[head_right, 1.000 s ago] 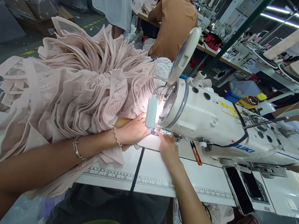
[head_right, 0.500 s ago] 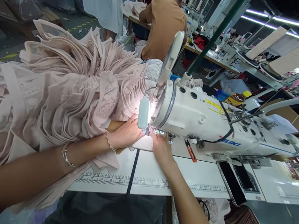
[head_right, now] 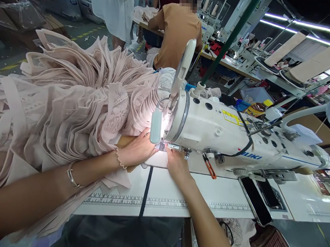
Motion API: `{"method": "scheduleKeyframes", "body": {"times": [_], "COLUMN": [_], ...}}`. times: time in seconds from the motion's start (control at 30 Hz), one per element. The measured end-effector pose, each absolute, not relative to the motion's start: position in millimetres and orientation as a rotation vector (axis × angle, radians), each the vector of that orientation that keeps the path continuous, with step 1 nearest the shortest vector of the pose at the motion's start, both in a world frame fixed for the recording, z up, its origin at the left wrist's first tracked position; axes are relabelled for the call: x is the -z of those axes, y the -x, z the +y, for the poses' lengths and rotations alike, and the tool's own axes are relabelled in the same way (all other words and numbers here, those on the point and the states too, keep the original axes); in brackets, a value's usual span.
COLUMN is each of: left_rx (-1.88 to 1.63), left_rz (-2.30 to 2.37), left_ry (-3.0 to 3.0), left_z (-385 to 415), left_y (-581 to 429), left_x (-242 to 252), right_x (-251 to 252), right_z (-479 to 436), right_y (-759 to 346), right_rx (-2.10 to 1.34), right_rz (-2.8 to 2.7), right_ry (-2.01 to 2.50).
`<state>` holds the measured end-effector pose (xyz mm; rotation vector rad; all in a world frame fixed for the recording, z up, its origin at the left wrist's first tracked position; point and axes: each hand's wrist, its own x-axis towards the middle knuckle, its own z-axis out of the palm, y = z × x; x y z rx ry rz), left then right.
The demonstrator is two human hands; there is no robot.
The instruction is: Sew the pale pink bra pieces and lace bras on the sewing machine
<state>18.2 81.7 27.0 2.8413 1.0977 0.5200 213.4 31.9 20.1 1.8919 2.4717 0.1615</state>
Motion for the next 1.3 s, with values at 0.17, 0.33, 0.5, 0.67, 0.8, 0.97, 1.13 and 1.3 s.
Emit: {"method": "scheduleKeyframes", "body": {"times": [0.17,0.33,0.5,0.67,0.8,0.97,1.13,1.3], "left_rx": [-0.460,-0.504,-0.517,-0.534,-0.496,-0.519,-0.485,-0.539], "left_rz": [1.101,1.086,1.078,1.035,0.928,1.210,0.951,0.927], "left_ry": [-2.876,-2.893,-2.864,-2.742,-2.744,-2.687,-2.949,-2.958], "left_z": [82,82,81,90,106,115,116,118], "left_y": [-18,-18,-19,-14,-10,-11,-3,6], "left_x": [-28,-25,-26,-29,-28,-36,-41,-35], "right_x": [-20,-19,-15,-12,-12,-12,-8,-7], "right_z": [31,32,34,35,37,33,26,25], "right_y": [-212,-214,-218,-220,-220,-221,-226,-226], "right_rx": [-0.121,-0.116,-0.045,0.010,0.039,0.121,-0.015,0.020], "right_rz": [2.432,2.459,2.497,2.479,2.529,2.608,2.666,2.707], "right_ry": [-1.933,-1.911,-1.957,-2.024,-2.025,-2.095,-2.166,-2.232]}}
